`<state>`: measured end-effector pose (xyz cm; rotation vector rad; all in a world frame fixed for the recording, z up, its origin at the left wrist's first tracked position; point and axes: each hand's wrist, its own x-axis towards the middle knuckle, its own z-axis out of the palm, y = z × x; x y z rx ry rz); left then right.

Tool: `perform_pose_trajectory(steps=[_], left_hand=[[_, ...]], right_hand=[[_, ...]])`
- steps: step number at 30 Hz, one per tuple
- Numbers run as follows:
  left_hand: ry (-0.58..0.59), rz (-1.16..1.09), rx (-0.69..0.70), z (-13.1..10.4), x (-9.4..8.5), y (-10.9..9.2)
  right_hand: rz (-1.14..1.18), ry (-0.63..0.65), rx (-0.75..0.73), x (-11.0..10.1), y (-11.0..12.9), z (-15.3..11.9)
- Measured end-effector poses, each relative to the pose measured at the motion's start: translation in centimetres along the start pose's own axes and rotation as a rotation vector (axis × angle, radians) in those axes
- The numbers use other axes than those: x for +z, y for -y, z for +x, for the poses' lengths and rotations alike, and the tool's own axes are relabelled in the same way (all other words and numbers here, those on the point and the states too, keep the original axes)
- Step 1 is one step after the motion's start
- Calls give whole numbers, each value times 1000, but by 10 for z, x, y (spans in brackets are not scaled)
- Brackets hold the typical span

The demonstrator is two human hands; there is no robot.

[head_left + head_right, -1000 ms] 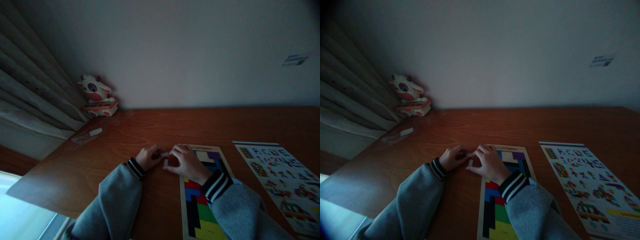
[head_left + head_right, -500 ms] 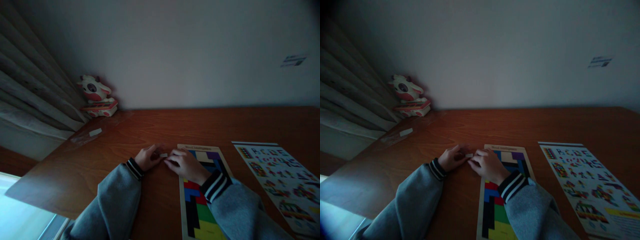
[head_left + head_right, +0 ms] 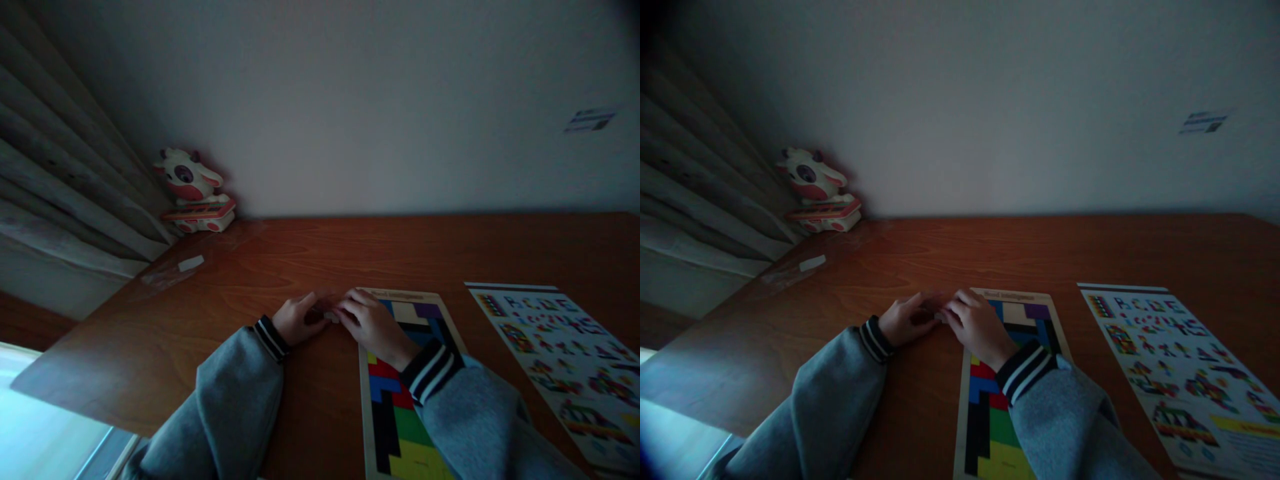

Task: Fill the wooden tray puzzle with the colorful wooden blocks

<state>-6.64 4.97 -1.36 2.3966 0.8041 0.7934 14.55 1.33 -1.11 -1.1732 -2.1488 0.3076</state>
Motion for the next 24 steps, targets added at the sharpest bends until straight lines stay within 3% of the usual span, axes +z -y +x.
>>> perform_pose_trajectory(steps=[7, 13, 17, 24], left_hand=[[6, -8, -5, 0, 2, -1], [36, 28, -25, 0, -1, -2], [78, 85, 43, 2, -4, -9], [-1, 159, 5, 3, 5, -14]], right_hand=[[-240, 26, -8, 1, 2, 1], [-212, 36, 38, 2, 2, 2], [-260, 32, 31, 3, 1, 2], [-290, 24, 37, 4, 1, 2]])
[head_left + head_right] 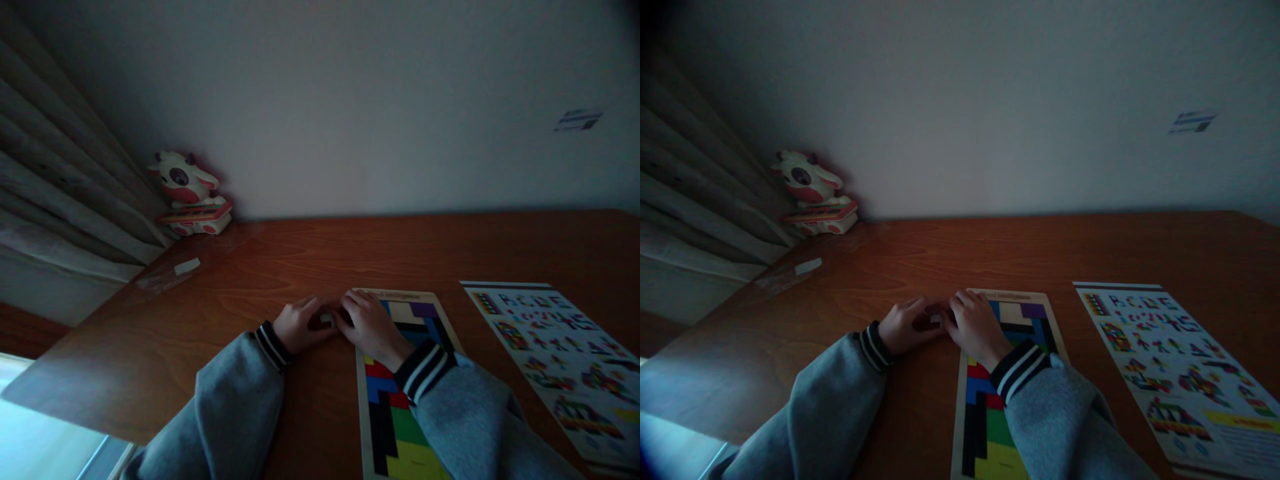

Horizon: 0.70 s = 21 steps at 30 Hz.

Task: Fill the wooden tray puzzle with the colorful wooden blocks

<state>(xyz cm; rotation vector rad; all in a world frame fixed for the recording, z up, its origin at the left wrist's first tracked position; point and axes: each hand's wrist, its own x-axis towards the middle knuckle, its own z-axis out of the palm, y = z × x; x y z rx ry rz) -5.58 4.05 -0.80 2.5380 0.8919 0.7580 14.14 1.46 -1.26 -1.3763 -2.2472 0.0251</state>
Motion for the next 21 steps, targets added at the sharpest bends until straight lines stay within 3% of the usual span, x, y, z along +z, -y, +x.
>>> perform_pose_trajectory(steps=[13, 21], left_hand=[[50, -165, -32, -2, -8, 4], [48, -29, 25, -3, -13, 15]], right_hand=[[85, -12, -3, 0, -3, -1], [155, 42, -95, -10, -7, -3]])
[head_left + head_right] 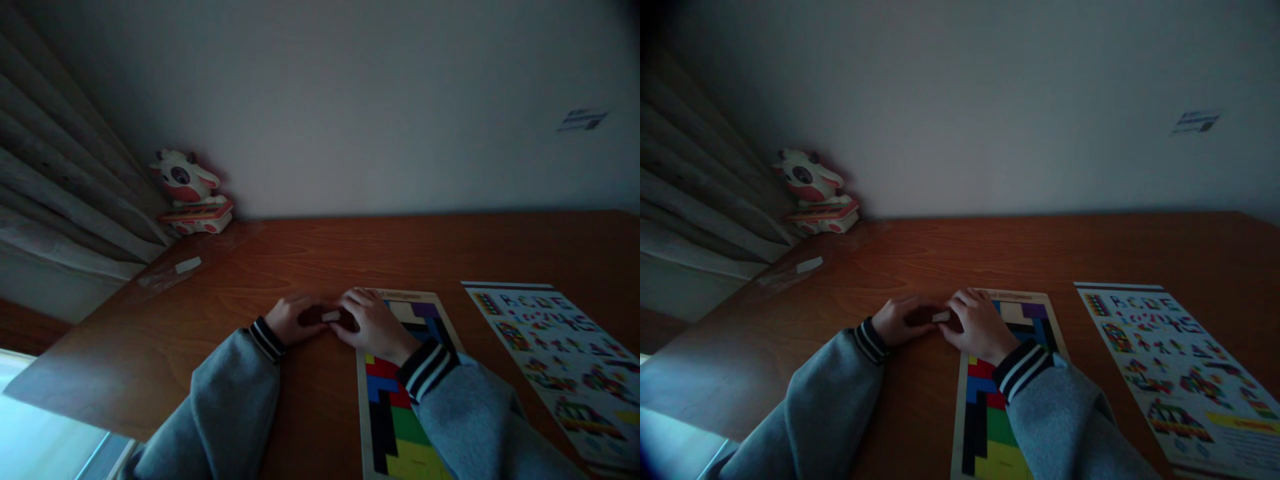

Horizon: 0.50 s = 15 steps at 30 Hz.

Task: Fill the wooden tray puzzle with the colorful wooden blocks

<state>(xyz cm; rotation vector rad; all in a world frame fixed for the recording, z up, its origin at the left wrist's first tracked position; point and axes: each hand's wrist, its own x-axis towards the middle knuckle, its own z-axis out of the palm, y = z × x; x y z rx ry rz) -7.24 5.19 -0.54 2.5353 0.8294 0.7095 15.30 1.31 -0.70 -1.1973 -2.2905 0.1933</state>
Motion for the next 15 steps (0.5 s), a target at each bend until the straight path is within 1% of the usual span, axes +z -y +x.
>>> perform_pose_trajectory(steps=[4, 10, 15], left_hand=[[2, 50, -23, 0, 0, 2], [6, 8, -36, 0, 6, 1], [-9, 29, -28, 0, 6, 0]], right_hand=[[17, 28, -8, 1, -3, -1], [4, 41, 2, 5, -3, 0], [-40, 28, -10, 6, -1, 1]])
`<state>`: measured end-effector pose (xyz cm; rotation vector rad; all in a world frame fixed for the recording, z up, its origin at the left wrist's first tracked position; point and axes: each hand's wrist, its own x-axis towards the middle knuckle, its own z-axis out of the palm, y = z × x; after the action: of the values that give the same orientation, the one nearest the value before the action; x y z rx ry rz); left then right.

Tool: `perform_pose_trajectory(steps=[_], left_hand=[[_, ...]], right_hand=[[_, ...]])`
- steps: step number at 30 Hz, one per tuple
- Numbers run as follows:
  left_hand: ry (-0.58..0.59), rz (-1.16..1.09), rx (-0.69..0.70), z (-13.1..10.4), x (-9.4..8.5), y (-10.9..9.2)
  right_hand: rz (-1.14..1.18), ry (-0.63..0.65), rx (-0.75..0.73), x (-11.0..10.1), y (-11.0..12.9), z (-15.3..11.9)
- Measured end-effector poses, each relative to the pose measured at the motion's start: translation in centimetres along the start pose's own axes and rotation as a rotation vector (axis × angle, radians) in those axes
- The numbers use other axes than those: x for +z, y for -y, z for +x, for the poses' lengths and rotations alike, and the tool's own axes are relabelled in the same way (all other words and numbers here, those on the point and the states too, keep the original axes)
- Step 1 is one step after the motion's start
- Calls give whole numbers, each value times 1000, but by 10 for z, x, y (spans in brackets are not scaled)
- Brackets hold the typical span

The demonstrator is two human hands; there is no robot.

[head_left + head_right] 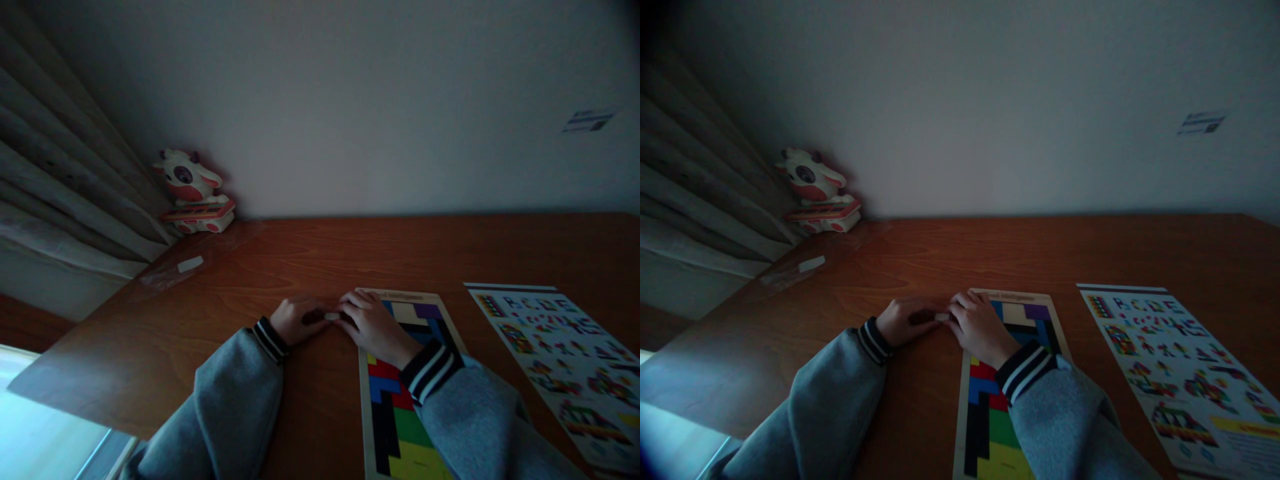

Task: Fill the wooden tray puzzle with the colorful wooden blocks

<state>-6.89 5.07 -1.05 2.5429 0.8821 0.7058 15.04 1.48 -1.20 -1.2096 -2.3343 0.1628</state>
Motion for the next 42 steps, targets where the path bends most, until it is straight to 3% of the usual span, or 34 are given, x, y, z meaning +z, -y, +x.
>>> perform_pose_trajectory(steps=[13, 28, 42], left_hand=[[-21, 51, -5, 0, -1, 1], [11, -11, -7, 1, -2, 1], [-18, -21, 107, 0, 2, 2]], right_hand=[[-128, -2, 57, -16, 3, -1], [19, -11, 8, -10, -1, -2], [-75, 10, -87, -5, 1, 1]])
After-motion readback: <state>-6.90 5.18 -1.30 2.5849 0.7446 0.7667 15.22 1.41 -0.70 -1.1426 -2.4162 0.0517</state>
